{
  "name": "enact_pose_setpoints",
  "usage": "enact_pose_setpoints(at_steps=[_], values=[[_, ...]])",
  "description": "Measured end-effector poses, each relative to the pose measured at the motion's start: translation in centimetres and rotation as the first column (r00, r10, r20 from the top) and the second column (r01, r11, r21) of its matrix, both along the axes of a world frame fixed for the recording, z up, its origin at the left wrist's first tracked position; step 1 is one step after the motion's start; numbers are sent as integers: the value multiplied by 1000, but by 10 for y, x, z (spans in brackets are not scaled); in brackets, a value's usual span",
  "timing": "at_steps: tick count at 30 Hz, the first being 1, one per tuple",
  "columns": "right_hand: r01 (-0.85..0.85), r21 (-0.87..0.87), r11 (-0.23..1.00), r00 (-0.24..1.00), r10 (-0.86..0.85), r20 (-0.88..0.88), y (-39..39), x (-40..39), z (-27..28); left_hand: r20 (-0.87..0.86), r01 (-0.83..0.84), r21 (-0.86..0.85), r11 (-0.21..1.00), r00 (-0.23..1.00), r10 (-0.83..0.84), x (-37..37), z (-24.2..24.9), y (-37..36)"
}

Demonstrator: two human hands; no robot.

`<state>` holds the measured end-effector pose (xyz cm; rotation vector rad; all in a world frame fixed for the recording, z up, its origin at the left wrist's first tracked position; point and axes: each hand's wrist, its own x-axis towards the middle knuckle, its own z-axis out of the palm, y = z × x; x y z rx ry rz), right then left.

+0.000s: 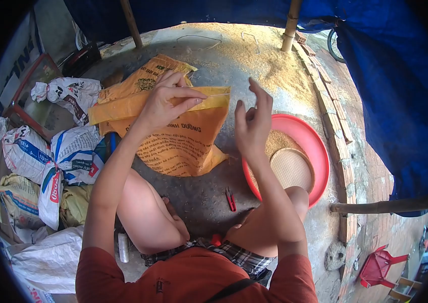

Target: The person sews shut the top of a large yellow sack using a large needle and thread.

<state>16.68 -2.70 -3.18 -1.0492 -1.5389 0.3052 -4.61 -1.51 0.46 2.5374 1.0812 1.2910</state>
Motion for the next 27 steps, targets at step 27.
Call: enact_pose_setpoints(at_steps=[27], values=[[-441,-223,869,813,281,-510,25,-9,-11,-32,6,-128,992,999,-10,-16,0,1]])
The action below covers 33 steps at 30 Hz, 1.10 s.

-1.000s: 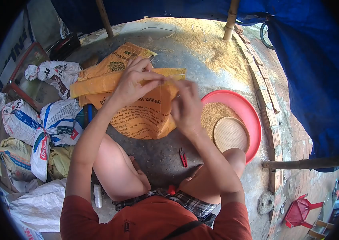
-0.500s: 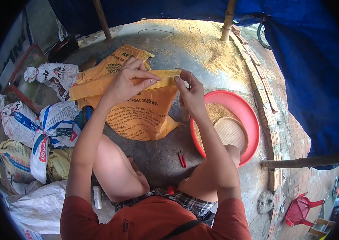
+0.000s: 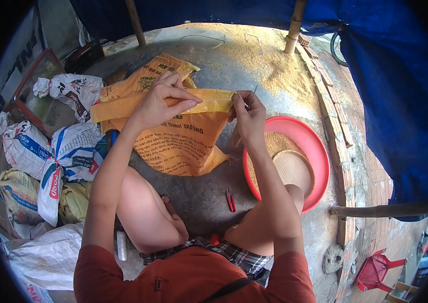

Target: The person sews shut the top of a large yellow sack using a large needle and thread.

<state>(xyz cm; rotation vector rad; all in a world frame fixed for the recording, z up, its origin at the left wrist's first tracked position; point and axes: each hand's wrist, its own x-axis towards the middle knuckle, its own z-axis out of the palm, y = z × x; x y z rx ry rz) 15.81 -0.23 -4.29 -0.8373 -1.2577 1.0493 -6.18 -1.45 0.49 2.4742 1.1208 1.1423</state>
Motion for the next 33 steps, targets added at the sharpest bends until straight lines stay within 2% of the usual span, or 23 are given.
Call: enact_pose_setpoints(at_steps=[2,3,5,11,14,18,20,23,33], values=[[45,-105,993,997,-38,68,-7,0,11,-10,-29,-1,1000,1000,29,-4,0,2],[46,-106,993,997,-40,66,-5,-1,8,-12,-27,-1,1000,1000,27,-4,0,3],[45,12,999,998,-46,47,0,-2,-2,-12,-43,17,999,999,44,-5,-2,5],[46,53,998,997,-49,61,0,-5,-4,3,-68,29,997,998,68,-7,0,7],[10,6,1000,998,-11,59,-1,-2,0,27,-44,-8,999,999,44,-8,0,9],[-32,27,999,999,32,25,-8,-6,11,35,-40,-8,999,999,41,-10,-3,12],[-54,-67,996,986,64,156,-6,2,6,25,-37,-3,999,999,37,-8,-2,11],[-3,-95,996,988,17,155,-5,5,9,17,-47,38,998,999,47,-3,-1,9],[14,-64,998,991,-6,133,-5,6,6,-24,-92,141,986,995,97,0,0,8]])
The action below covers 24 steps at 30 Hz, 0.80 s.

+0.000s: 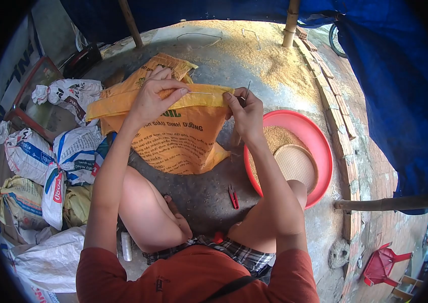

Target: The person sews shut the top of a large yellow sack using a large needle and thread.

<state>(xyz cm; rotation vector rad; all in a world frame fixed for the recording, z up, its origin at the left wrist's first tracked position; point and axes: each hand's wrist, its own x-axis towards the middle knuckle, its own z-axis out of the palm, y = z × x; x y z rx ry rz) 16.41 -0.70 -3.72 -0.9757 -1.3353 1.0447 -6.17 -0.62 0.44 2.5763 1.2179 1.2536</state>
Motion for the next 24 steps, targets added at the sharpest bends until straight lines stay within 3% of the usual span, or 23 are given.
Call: enact_pose_setpoints(at_steps=[12,15,18,20,21,23,24], values=[[16,82,997,994,-8,-106,0,-2,-11,53,33,-175,984,998,-24,-4,8,0],[27,112,993,999,-22,-48,-1,0,-12,192,115,-242,964,979,-69,-1,12,-1],[25,109,994,999,-30,42,-3,2,-12,273,34,-153,988,962,9,4,12,3],[20,109,994,1000,-22,9,-3,3,-12,213,-24,68,997,977,9,-1,8,14],[20,110,994,1000,-21,10,-4,3,-12,214,-24,69,997,977,9,-3,8,14],[22,110,994,999,-19,-27,-4,2,-13,-46,-168,86,982,984,173,-8,10,14],[21,110,994,999,-19,-27,-4,1,-13,-47,-169,86,982,984,173,-7,11,14]])
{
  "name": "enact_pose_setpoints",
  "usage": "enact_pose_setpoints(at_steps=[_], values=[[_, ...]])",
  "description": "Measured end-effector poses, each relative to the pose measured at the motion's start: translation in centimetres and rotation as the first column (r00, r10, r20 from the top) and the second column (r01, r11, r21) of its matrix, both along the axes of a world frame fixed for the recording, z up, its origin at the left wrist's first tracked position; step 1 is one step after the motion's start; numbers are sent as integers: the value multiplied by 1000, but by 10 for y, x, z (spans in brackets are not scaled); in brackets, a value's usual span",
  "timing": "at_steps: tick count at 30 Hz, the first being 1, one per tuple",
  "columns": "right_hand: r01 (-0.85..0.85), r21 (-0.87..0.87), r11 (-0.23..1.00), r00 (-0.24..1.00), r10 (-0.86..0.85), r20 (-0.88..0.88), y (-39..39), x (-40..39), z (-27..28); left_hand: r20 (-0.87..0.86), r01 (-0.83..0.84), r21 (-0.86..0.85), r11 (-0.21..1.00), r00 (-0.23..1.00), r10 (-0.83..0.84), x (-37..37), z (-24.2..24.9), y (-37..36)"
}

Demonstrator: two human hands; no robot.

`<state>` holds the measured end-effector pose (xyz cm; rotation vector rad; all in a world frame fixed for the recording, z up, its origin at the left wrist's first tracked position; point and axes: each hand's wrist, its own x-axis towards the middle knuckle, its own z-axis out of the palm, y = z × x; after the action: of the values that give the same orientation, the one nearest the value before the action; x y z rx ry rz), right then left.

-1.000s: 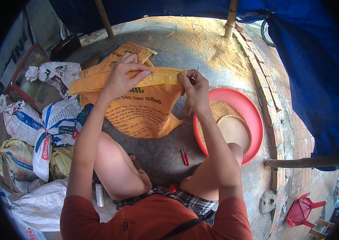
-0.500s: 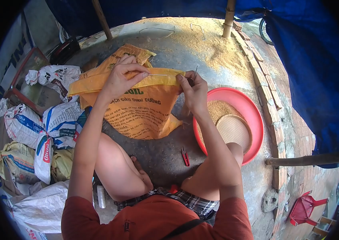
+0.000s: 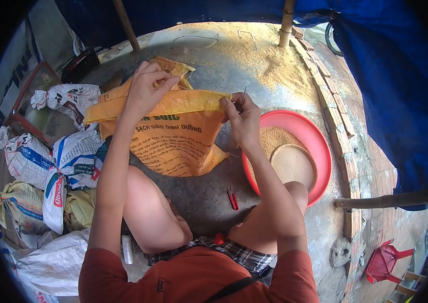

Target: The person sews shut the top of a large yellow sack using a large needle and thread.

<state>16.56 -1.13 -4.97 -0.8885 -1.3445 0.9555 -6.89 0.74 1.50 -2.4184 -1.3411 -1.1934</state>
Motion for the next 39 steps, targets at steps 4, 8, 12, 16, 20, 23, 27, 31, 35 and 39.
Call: enact_pose_setpoints(at_steps=[4,8,12,16,20,23,27,31,35,39], values=[[6,13,1000,999,-7,44,-1,-1,1,96,-23,-108,994,995,34,3,-3,1],[36,20,999,998,-37,46,-3,-4,3,170,-22,-226,974,984,62,1,-3,1],[53,23,998,998,-54,21,-2,-6,1,174,-25,-255,967,982,72,-2,-2,1],[48,34,998,999,-49,20,-2,-7,1,155,-21,-273,962,986,65,-7,-4,2],[34,13,999,999,-34,13,1,-6,-1,166,-45,-285,957,981,95,-8,-5,4],[19,-28,999,998,-21,-54,4,0,-1,166,-123,-161,979,975,150,-19,-11,13],[21,-50,999,999,-23,-33,5,7,-2,189,-198,-62,978,960,206,-56,-18,30],[14,-51,999,1000,-15,-24,2,7,-1,261,-378,-32,925,891,372,-95,-28,45],[26,-65,998,1000,-27,-14,0,7,2,263,-515,-188,836,794,548,-131,-32,45],[26,-59,998,999,-27,-20,-1,8,4,205,-831,141,538,556,806,-128,-36,33]])
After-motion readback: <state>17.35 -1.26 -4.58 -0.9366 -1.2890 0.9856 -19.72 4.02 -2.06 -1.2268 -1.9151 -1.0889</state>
